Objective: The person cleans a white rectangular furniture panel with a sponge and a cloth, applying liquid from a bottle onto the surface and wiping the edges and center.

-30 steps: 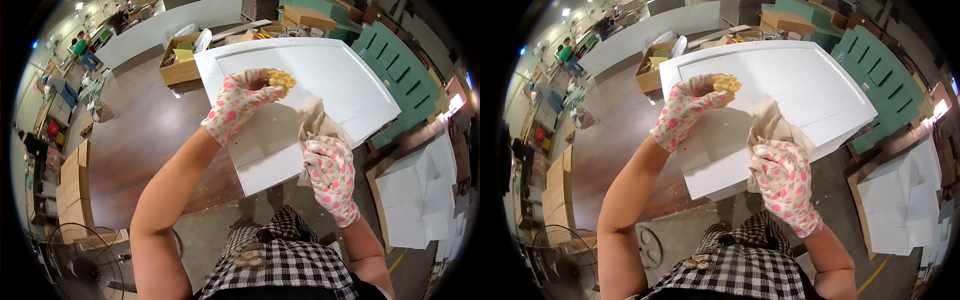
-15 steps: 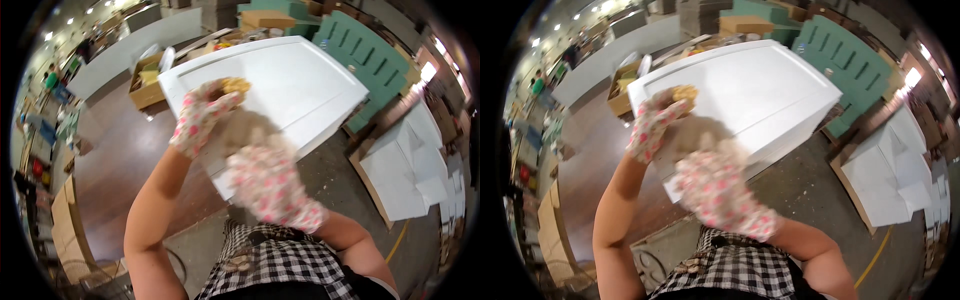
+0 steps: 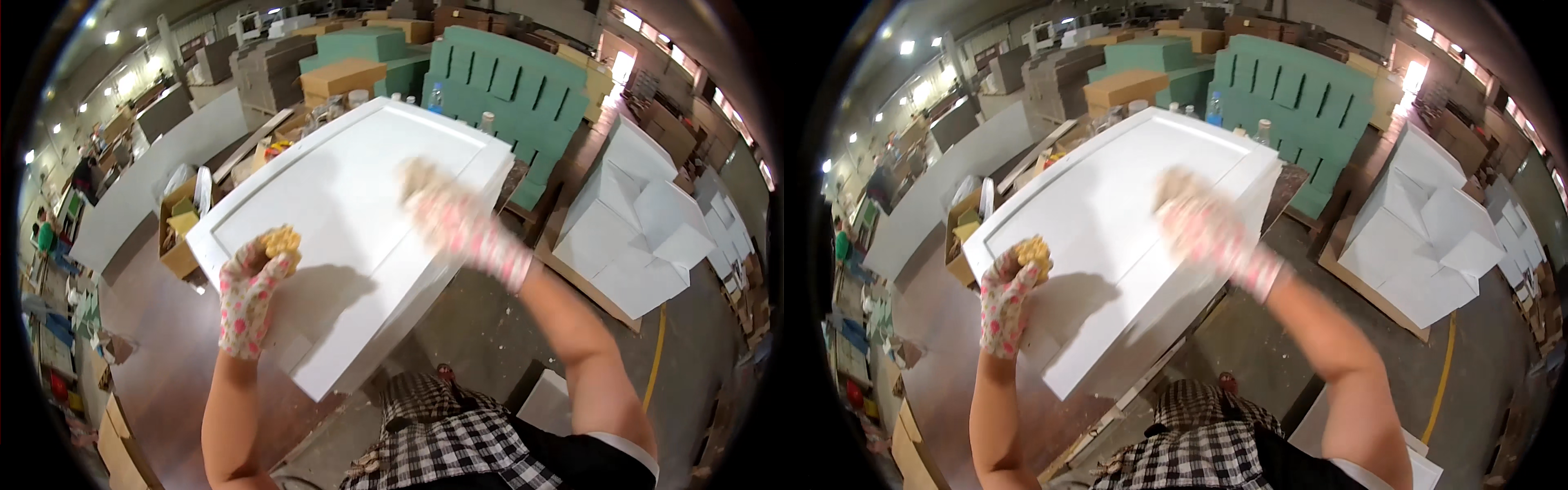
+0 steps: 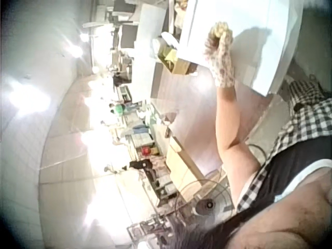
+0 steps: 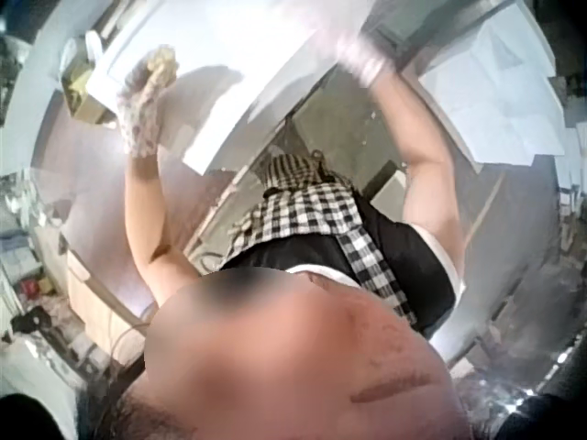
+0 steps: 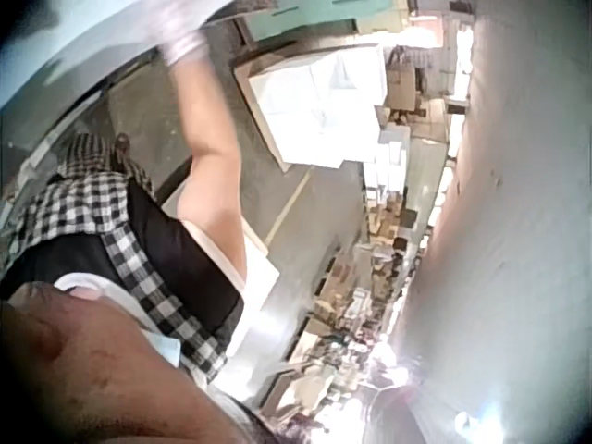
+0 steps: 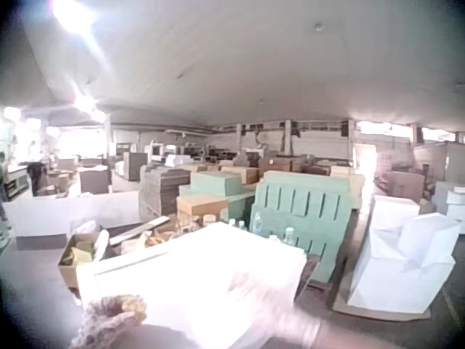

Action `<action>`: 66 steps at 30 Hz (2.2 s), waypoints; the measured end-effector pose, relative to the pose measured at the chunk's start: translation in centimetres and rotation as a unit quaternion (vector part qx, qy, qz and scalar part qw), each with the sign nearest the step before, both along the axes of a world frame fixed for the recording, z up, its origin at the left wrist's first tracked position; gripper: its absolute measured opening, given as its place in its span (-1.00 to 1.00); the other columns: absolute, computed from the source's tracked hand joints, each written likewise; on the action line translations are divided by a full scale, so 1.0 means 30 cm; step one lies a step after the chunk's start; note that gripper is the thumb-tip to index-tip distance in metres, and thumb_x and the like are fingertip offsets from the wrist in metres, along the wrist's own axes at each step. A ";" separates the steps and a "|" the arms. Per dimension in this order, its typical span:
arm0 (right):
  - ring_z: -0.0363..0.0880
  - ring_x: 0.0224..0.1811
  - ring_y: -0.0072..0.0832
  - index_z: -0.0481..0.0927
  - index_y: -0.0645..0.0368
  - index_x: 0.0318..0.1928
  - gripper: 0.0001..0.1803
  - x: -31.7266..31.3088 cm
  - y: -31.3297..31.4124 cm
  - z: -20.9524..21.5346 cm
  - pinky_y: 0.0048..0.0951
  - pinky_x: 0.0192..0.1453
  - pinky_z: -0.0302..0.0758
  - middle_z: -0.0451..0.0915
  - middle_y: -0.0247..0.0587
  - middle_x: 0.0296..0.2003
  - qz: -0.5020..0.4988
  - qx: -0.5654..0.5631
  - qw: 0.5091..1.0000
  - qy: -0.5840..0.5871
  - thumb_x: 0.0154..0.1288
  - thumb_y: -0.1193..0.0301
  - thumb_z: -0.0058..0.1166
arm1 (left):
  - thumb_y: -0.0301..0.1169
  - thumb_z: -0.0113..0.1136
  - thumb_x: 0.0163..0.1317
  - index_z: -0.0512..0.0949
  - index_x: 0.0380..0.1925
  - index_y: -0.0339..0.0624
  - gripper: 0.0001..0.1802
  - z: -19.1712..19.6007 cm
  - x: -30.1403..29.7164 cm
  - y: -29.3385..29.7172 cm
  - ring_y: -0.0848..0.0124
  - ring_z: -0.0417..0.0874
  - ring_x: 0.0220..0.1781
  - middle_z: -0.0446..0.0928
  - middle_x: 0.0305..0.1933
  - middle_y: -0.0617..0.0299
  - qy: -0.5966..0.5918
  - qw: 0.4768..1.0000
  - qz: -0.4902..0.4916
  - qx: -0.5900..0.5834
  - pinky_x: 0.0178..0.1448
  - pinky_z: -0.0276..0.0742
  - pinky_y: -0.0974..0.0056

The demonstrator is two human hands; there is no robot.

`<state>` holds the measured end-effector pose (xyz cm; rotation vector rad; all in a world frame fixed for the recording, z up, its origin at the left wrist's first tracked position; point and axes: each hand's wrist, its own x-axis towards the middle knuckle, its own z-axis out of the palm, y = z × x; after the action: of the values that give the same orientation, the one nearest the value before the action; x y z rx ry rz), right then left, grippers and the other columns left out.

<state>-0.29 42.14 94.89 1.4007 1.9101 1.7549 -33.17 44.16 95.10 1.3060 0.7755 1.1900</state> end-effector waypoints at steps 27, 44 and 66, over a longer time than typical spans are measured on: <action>0.55 -0.49 -0.28 0.51 0.03 -0.47 -0.96 0.740 0.207 0.014 -0.27 -0.42 0.47 0.51 -0.24 -0.57 0.150 -0.232 0.838 0.472 0.09 0.41 0.09 | -0.12 0.43 0.02 0.46 0.07 -0.34 -0.31 0.122 0.450 -0.186 0.31 0.65 -0.17 0.61 -0.16 0.07 0.091 0.978 0.187 0.000 -0.07 0.60 0.25; 0.27 0.33 -0.20 0.46 0.16 0.17 -0.58 0.495 0.941 0.140 -0.23 0.39 0.19 0.40 -0.05 0.20 0.268 -0.510 0.796 0.188 0.34 0.37 -0.16 | -0.51 0.46 -0.04 0.57 -0.06 -0.33 -0.52 0.055 0.861 -0.107 0.22 0.66 -0.05 0.61 -0.13 -0.02 0.082 0.986 0.076 -0.122 0.04 0.59 0.17; 0.44 0.01 -0.33 0.52 0.20 0.05 -0.62 0.967 0.299 -0.111 -0.35 0.16 0.39 0.57 -0.16 -0.09 0.359 -0.123 0.924 0.055 0.36 0.24 -0.12 | -0.44 0.35 0.10 0.51 0.05 -0.21 -0.53 0.053 0.809 -0.102 0.34 0.60 -0.11 0.58 -0.08 0.10 0.179 0.983 -0.038 0.011 -0.05 0.54 0.29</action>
<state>28.73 51.11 91.55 0.7584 2.8346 1.6006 -8.89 41.10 96.68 1.5775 0.9617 0.9163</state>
